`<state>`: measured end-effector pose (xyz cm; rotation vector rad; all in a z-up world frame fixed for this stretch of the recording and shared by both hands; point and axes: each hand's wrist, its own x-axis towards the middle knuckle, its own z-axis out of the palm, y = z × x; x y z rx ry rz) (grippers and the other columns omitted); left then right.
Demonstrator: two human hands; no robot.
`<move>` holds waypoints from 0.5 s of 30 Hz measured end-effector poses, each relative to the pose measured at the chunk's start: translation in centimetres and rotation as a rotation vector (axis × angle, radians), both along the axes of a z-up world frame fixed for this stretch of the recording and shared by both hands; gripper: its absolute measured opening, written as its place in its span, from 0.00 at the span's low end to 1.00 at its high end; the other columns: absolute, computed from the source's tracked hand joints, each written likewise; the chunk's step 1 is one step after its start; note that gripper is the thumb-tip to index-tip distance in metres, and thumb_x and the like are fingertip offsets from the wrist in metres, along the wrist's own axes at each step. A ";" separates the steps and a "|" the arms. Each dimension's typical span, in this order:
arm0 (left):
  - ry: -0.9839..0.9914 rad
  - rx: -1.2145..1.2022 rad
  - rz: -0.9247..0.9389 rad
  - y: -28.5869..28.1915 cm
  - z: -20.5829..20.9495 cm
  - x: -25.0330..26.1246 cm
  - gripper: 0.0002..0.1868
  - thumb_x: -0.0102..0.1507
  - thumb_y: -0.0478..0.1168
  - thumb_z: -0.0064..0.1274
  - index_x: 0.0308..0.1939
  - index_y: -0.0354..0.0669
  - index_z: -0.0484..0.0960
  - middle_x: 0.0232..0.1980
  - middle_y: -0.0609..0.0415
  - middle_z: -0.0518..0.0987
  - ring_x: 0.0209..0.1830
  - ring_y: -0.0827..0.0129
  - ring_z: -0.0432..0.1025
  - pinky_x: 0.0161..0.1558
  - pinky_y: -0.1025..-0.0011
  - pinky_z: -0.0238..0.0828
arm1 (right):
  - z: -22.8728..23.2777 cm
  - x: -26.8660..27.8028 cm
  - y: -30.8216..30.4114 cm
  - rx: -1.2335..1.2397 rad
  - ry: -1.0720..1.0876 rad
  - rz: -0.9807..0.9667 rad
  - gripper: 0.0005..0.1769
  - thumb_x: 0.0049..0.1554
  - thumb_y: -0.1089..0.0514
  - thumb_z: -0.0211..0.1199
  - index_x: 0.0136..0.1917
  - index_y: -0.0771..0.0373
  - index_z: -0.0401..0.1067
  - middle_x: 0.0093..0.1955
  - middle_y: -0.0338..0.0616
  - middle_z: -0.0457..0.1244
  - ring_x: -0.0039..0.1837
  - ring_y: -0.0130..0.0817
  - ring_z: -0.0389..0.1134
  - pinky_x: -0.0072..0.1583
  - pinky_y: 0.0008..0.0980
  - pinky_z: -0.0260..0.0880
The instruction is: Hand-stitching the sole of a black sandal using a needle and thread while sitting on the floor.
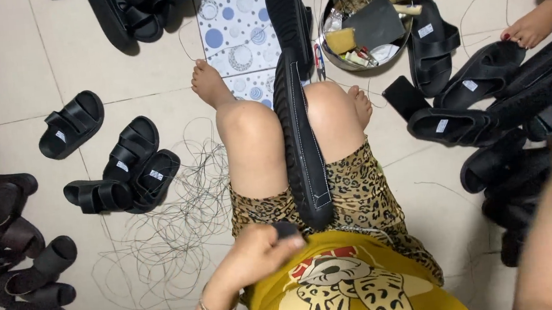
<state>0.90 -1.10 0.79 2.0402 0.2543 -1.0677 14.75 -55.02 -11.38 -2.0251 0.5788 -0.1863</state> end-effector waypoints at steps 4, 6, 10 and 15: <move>-0.333 -0.506 -0.124 -2.4 3.0 1.6 0.17 0.60 0.52 0.61 0.40 0.44 0.77 0.27 0.62 0.75 0.19 0.75 0.69 0.25 0.76 0.66 | 4.9 -5.5 18.4 -0.116 -0.120 0.489 0.16 0.68 0.68 0.60 0.68 0.74 0.66 0.55 0.55 0.65 0.41 0.34 0.68 0.39 0.28 0.70; -0.409 -0.485 -0.101 -2.8 3.8 2.6 0.32 0.56 0.56 0.61 0.60 0.43 0.79 0.37 0.58 0.80 0.25 0.72 0.74 0.30 0.74 0.71 | 5.8 -6.6 23.4 0.002 -0.164 0.744 0.23 0.58 0.68 0.63 0.66 0.73 0.65 0.58 0.57 0.66 0.41 0.34 0.72 0.40 0.26 0.75; -0.886 0.154 -0.117 -1.7 1.2 1.5 0.35 0.57 0.64 0.59 0.48 0.33 0.77 0.31 0.53 0.73 0.20 0.67 0.68 0.24 0.70 0.68 | 9.9 -6.3 26.0 -0.013 0.226 1.233 0.17 0.58 0.50 0.60 0.59 0.56 0.71 0.42 0.38 0.69 0.38 0.29 0.70 0.41 0.27 0.73; -0.571 0.217 -0.095 -1.8 -2.1 -1.3 0.36 0.59 0.65 0.60 0.11 0.38 0.74 0.22 0.56 0.71 0.12 0.71 0.61 0.17 0.74 0.62 | 11.6 -5.5 28.1 0.557 0.072 1.136 0.10 0.58 0.60 0.60 0.39 0.66 0.78 0.42 0.42 0.65 0.44 0.29 0.65 0.47 0.24 0.67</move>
